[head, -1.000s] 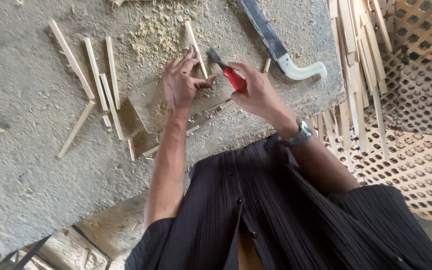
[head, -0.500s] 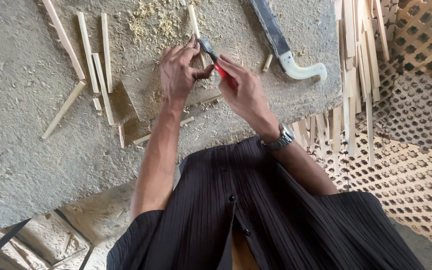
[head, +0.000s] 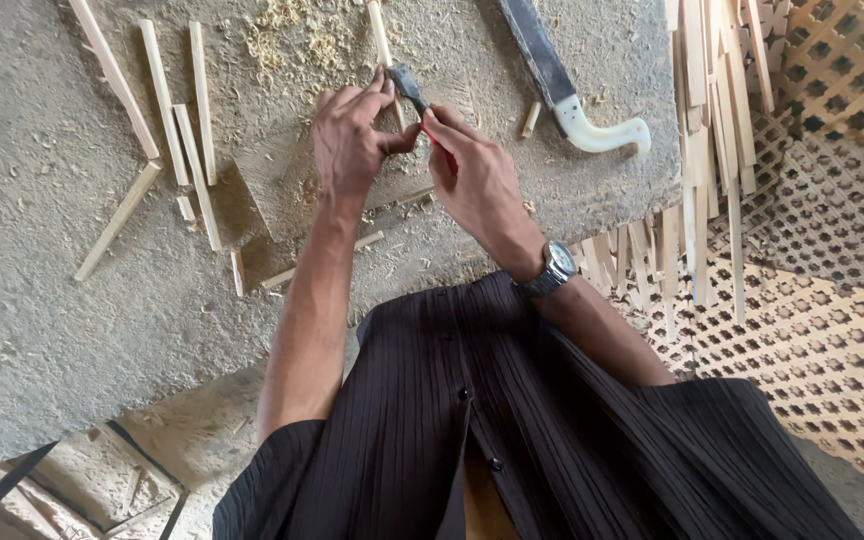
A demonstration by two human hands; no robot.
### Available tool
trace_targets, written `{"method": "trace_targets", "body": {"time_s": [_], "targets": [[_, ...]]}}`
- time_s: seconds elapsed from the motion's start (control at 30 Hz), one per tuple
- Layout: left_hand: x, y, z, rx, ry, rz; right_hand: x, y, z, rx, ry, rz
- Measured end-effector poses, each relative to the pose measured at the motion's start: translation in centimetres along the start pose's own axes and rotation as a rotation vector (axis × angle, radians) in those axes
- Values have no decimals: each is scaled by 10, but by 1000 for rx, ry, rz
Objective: The person uses a small knife to shave and shape a thin wooden stick held against a wooden block. The person repeatedly rotates the stick and shaves its surface, producing wood shavings that accumulate on the work surface.
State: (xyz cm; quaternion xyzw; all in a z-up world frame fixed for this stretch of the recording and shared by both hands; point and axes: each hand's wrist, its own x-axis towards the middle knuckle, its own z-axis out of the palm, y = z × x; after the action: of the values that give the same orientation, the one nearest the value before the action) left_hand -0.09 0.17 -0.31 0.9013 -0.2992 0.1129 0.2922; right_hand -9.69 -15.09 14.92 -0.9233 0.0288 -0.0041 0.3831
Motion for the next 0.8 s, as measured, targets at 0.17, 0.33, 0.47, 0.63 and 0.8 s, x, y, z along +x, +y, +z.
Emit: {"method": "trace_targets", "body": {"time_s": [0.17,0.33,0.47,0.63,0.8], "targets": [[0,-2,2,-6,-25,-10,3,3,4,7,25,8],[0,1,-1,22,4,-13,3,5,7,20,11,0],[5,11,-10,60,19,28,-1,9,4,38,25,44],[3,8,-13,41,-88,39,-3,21,1,237,-7,94],[-5,3,-8,-115,-56,-10,-6,18,-5,280,-42,118]]}}
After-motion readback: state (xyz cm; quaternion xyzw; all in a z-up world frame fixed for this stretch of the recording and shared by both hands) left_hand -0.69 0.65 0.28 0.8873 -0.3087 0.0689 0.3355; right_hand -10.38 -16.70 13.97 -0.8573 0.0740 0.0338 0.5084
